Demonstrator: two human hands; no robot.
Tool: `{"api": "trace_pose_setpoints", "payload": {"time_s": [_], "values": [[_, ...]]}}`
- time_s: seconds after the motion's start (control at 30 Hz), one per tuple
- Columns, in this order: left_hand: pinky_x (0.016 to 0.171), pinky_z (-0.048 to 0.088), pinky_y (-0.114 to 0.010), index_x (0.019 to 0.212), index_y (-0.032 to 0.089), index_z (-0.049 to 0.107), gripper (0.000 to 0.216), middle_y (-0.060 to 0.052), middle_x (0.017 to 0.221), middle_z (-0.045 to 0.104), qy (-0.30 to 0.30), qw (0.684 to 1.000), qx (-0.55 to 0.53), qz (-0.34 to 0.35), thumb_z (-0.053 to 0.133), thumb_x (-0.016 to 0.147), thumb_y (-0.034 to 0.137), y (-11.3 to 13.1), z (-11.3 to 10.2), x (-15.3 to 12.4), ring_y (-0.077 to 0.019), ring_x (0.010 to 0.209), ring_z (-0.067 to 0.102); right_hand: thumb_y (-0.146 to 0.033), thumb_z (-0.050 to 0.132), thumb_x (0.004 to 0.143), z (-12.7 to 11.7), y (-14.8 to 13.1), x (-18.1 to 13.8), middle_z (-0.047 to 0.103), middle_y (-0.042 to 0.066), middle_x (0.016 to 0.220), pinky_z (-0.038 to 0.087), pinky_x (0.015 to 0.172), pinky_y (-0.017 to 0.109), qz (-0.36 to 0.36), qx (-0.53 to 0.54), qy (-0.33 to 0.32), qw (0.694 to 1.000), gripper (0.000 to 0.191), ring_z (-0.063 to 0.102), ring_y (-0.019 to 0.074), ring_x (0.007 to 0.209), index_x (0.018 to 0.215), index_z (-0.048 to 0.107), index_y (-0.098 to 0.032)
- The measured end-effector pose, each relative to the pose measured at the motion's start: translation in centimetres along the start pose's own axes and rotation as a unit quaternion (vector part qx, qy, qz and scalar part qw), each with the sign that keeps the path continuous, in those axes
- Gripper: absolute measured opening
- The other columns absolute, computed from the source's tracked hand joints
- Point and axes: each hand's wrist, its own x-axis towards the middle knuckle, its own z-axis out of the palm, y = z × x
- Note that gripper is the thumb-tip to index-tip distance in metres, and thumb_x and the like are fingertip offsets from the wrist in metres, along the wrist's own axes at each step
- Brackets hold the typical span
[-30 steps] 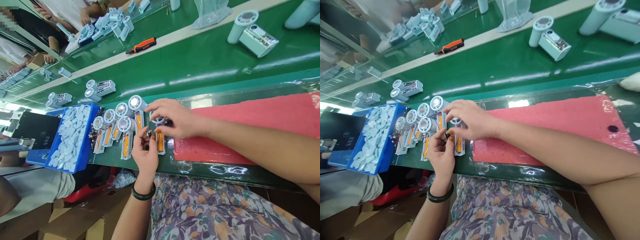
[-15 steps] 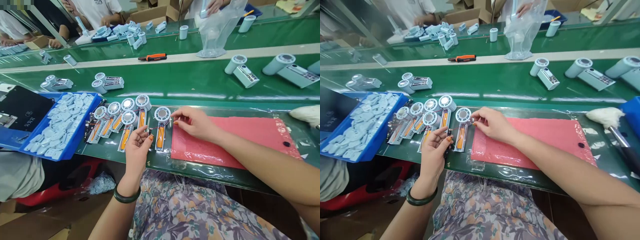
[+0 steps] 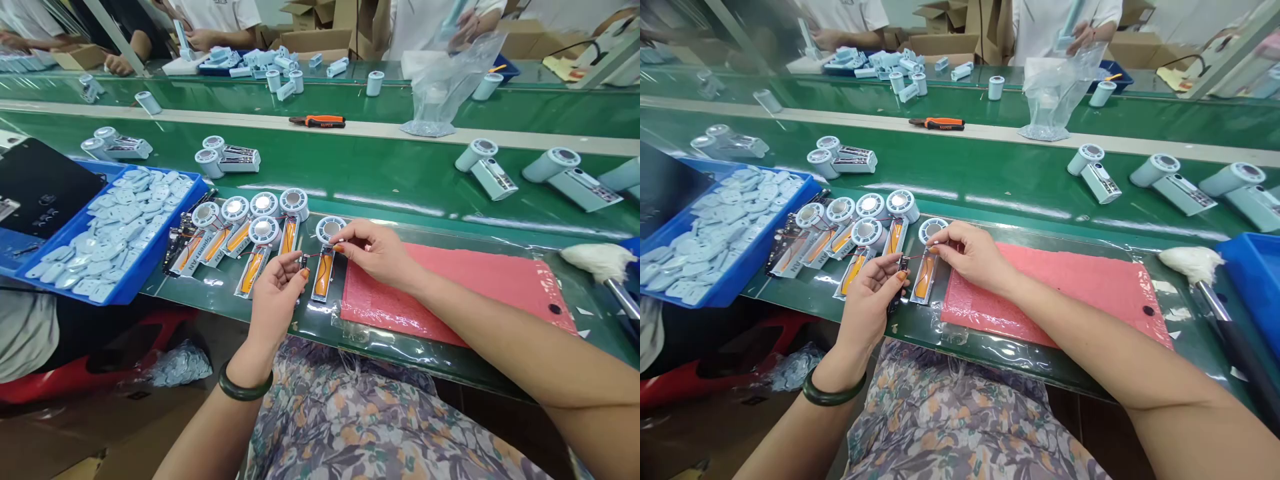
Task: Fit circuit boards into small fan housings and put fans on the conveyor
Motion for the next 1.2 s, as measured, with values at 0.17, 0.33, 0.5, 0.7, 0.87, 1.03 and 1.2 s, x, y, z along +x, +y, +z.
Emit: {"api": "trace_pose_setpoints", "payload": {"time_s": [0.17, 0.33, 0.5, 0.7, 0.87, 1.03, 1.2], "values": [[0.062, 0.055, -0.023, 0.109, 0.019, 0.076, 0.039, -0.004, 0.090, 0.072, 0.005, 1.000, 0.000, 0.011, 0.083, 0.073, 0.031, -0.2, 0.2, 0.1, -0.0117, 0.070, 0.064, -0.027, 0.063, 0.092, 0.5, 0.0, 0.2, 0.077, 0.006, 0.102, 0.054, 0.079, 0.033, 0.020, 0.095, -0.028, 0.995, 0.014, 0.069, 0.0159, 0.087, 0.098, 0.074, -0.020], [0.071, 0.059, -0.026, 0.113, 0.018, 0.076, 0.043, -0.007, 0.098, 0.077, 0.014, 1.000, -0.011, 0.014, 0.085, 0.074, 0.035, -0.4, 0.3, 0.0, -0.0137, 0.076, 0.070, -0.025, 0.061, 0.095, 1.6, -1.5, 1.0, 0.074, 0.002, 0.085, 0.050, 0.069, 0.028, 0.013, 0.032, -0.123, 0.992, 0.014, 0.065, 0.0126, 0.072, 0.100, 0.073, -0.019], [0.072, 0.062, -0.027, 0.116, 0.020, 0.076, 0.046, -0.005, 0.094, 0.077, 0.022, 0.999, 0.002, 0.023, 0.086, 0.074, 0.036, -0.4, 0.3, -0.2, -0.0157, 0.079, 0.074, -0.019, 0.062, 0.095, 1.4, -2.4, 1.2, 0.076, 0.003, 0.093, 0.045, 0.070, 0.028, 0.023, -0.111, -0.082, 0.990, 0.012, 0.066, 0.0150, 0.081, 0.097, 0.073, -0.021], [0.074, 0.065, -0.029, 0.114, 0.022, 0.077, 0.042, -0.007, 0.099, 0.079, 0.018, 0.999, -0.006, 0.029, 0.086, 0.076, 0.038, -0.7, 0.7, -0.1, -0.0186, 0.087, 0.076, -0.020, 0.060, 0.096, 0.8, -1.8, 1.0, 0.073, 0.003, 0.096, 0.042, 0.071, 0.027, -0.009, -0.151, -0.066, 0.986, 0.017, 0.066, 0.0164, 0.088, 0.100, 0.077, -0.022], [0.077, 0.064, -0.026, 0.115, 0.024, 0.077, 0.038, -0.006, 0.102, 0.079, 0.016, 0.999, -0.004, 0.049, 0.085, 0.080, 0.037, -1.0, 1.2, 0.1, -0.0161, 0.087, 0.075, -0.024, 0.058, 0.098, 0.8, -2.2, 0.9, 0.071, 0.005, 0.099, 0.036, 0.065, 0.028, -0.003, -0.227, -0.095, 0.969, 0.021, 0.064, 0.0175, 0.086, 0.102, 0.078, -0.023], [0.075, 0.063, -0.023, 0.115, 0.025, 0.078, 0.035, -0.005, 0.100, 0.078, 0.027, 0.996, 0.014, 0.079, 0.084, 0.082, 0.036, -1.2, 1.6, 0.1, -0.0141, 0.085, 0.074, -0.021, 0.055, 0.098, 0.7, -2.5, 1.1, 0.071, 0.006, 0.102, 0.037, 0.069, 0.029, 0.008, -0.257, -0.097, 0.962, 0.023, 0.063, 0.0191, 0.090, 0.109, 0.075, -0.021], [0.074, 0.061, -0.017, 0.115, 0.028, 0.079, 0.033, -0.003, 0.099, 0.078, 0.039, 0.994, 0.014, 0.101, 0.084, 0.083, 0.034, -1.4, 1.6, 0.0, -0.0108, 0.084, 0.072, -0.021, 0.054, 0.097, 0.7, -2.4, 1.1, 0.071, 0.007, 0.101, 0.036, 0.066, 0.029, -0.001, -0.267, -0.103, 0.958, 0.021, 0.063, 0.0188, 0.087, 0.103, 0.075, -0.020]]}}
